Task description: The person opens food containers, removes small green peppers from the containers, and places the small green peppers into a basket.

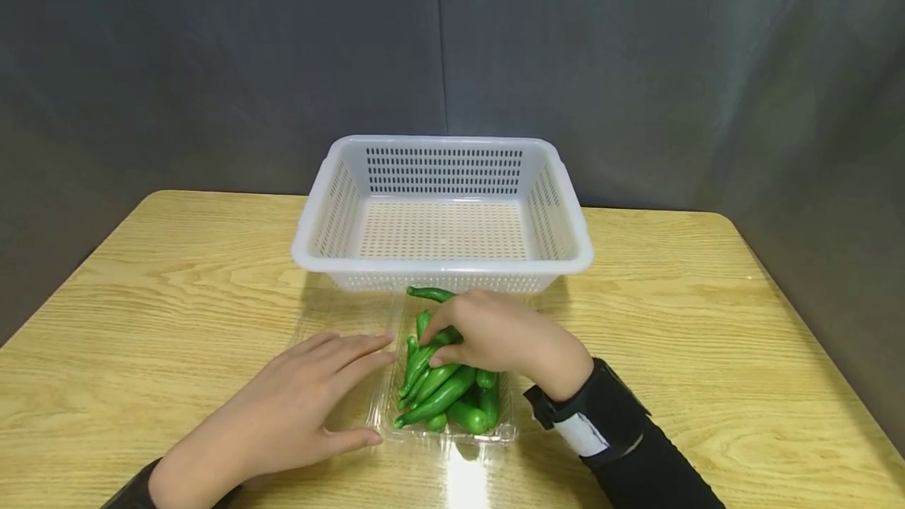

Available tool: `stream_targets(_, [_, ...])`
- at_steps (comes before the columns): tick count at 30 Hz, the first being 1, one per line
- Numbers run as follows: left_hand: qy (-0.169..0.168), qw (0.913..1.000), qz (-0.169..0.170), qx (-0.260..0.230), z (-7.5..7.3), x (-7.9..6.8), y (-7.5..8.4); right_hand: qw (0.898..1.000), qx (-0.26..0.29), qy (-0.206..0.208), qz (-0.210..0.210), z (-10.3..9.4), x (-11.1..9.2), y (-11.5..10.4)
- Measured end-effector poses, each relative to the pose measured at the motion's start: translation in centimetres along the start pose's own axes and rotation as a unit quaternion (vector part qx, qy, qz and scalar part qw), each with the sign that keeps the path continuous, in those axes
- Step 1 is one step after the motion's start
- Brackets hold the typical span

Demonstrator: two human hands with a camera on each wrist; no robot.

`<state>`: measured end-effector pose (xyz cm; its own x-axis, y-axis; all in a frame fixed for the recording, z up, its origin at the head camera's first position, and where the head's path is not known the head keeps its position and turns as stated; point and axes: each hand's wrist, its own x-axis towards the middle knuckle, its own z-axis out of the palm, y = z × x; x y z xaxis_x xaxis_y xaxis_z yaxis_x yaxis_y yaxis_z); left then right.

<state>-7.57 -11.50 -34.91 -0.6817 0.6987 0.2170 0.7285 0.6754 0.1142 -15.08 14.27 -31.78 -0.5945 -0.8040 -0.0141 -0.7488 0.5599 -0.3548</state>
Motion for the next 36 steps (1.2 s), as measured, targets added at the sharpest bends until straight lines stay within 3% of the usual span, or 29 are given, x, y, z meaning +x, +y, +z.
stream_targets(14, [-0.028,0.9995,-0.012,0.007,0.0,0.0,0.1,0.999,-0.022,0.024,-0.023,0.2,0.1,0.0])
stream_targets(29, [-0.014,0.9998,-0.009,0.011,0.0,0.1,0.1,0.999,0.006,0.042,-0.023,-0.7,-0.2,0.3])
stream_targets(36, [-0.014,0.9997,-0.007,0.02,0.0,0.1,0.1,0.996,0.011,0.079,-0.041,-1.6,-0.7,0.1])
